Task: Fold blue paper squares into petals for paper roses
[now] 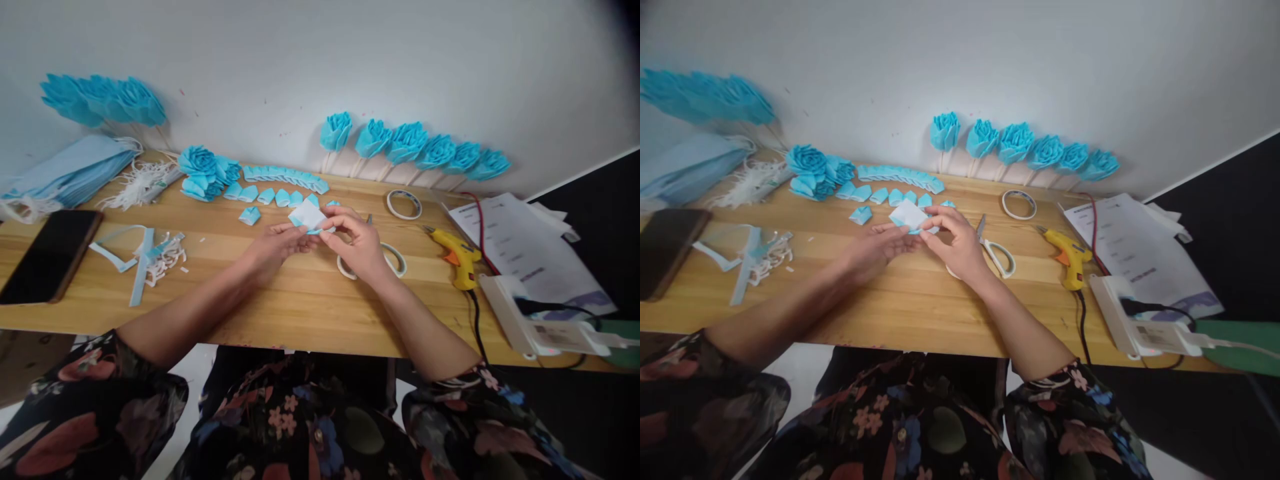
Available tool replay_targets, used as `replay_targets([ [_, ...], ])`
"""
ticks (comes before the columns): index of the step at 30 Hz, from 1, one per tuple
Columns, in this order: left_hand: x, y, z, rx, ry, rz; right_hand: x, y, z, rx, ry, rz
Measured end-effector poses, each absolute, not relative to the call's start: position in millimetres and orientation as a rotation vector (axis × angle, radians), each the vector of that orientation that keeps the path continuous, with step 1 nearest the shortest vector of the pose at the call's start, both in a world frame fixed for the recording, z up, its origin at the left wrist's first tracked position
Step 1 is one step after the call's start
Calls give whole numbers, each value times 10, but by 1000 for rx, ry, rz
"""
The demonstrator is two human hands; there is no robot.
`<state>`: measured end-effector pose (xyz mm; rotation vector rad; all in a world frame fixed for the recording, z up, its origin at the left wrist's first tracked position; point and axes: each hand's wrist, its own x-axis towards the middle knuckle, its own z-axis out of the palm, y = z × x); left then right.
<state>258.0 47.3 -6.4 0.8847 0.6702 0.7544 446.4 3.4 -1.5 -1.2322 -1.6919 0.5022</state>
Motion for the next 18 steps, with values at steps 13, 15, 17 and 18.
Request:
replay_targets([
  [13, 2572, 484, -106, 759, 583, 729, 4530, 55, 9, -1057, -2158, -1],
  [15, 2572, 467, -91, 786, 581, 727, 4529, 59, 9, -1083, -2141, 54],
  [17, 2574, 454, -75, 819, 583, 733, 4528, 57, 16, -1116, -2109, 123],
  [18, 2575, 451, -68, 838, 585, 737, 4525, 52, 21, -1130, -2082, 159],
])
